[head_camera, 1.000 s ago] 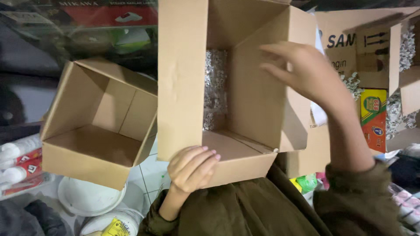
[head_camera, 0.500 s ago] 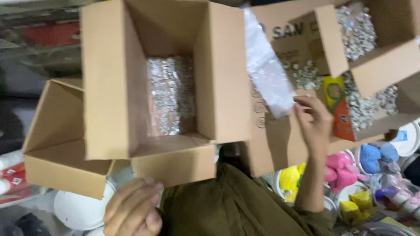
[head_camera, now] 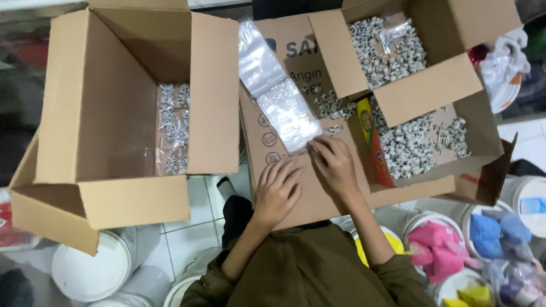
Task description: The person places small grey hardware pieces from a box into a clear plastic bag by hand and then puts the bag into a larger cardboard box.
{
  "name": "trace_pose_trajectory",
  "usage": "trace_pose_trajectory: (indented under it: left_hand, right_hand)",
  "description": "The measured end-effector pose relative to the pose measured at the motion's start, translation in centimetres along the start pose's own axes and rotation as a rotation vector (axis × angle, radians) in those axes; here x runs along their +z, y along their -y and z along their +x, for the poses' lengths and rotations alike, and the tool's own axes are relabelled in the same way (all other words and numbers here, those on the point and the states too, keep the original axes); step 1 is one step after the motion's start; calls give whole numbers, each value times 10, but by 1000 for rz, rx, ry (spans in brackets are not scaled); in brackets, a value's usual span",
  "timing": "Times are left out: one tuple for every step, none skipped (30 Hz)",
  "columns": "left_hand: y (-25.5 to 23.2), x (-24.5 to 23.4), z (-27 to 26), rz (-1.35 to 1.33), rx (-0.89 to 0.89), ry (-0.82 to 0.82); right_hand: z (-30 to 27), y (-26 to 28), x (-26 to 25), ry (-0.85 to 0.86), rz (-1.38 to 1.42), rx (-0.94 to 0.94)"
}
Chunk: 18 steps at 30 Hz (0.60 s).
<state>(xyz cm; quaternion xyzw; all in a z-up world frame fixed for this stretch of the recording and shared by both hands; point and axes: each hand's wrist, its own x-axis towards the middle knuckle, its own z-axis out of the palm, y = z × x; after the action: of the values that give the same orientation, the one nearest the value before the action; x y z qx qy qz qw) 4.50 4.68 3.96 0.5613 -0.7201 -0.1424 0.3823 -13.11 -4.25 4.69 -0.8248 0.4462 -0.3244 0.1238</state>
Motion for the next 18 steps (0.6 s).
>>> trace_pose_trajectory:
  left_hand:
    - [-1,11,-1,32,-27,-15]
    - [-2,21,-2,64,-54,-30]
    - [-1,29,0,90,-79,-40]
    - [1,34,2,116,-104,-51]
    - [3,38,6,139,-125,-65]
    - [5,41,9,152,-155,-70]
    - [6,45,13,163,-183,-80]
    - [8,48,17,174,-212,-90]
    - [10,47,23,178,-216,-117]
    - [11,46,26,182,-219,-143]
    - [10,48,29,187,-226,-173]
    - [10,51,33,196,-215,-185]
    - [10,48,31,207,-215,-180]
    - [9,49,32,218,-215,-176]
    - [8,49,31,227,-206,-193]
    - [7,50,31,237,-196,-209]
    - [6,49,32,242,-186,-221]
    - [6,48,32,259,-184,-232]
  right_hand:
    - [5,-6,-3,7,-10,-67]
    - [8,-10,-5,24,-9,-91]
    - [13,-15,-9,41,-10,-119]
    - [17,-18,-12,59,-11,-147]
    - [22,-20,-12,68,-14,-166]
    - [25,-21,-12,77,-18,-185]
    - [27,-24,-12,86,-25,-208]
    - [27,-26,-12,46,-16,-242]
    - [28,-26,-11,5,-11,-276]
    - [29,-26,-10,-36,-6,-311]
    - [26,-29,-9,-40,31,-267]
    - [23,-32,-8,-43,69,-224]
    - [19,-33,-6,-36,114,-166]
    - [21,-39,-5,-39,123,-156]
    - [18,-42,-3,-50,139,-136]
    - [17,-44,-1,-59,154,-115]
    - [17,-46,0,-56,171,-113]
    - [18,-46,0,-52,187,-111]
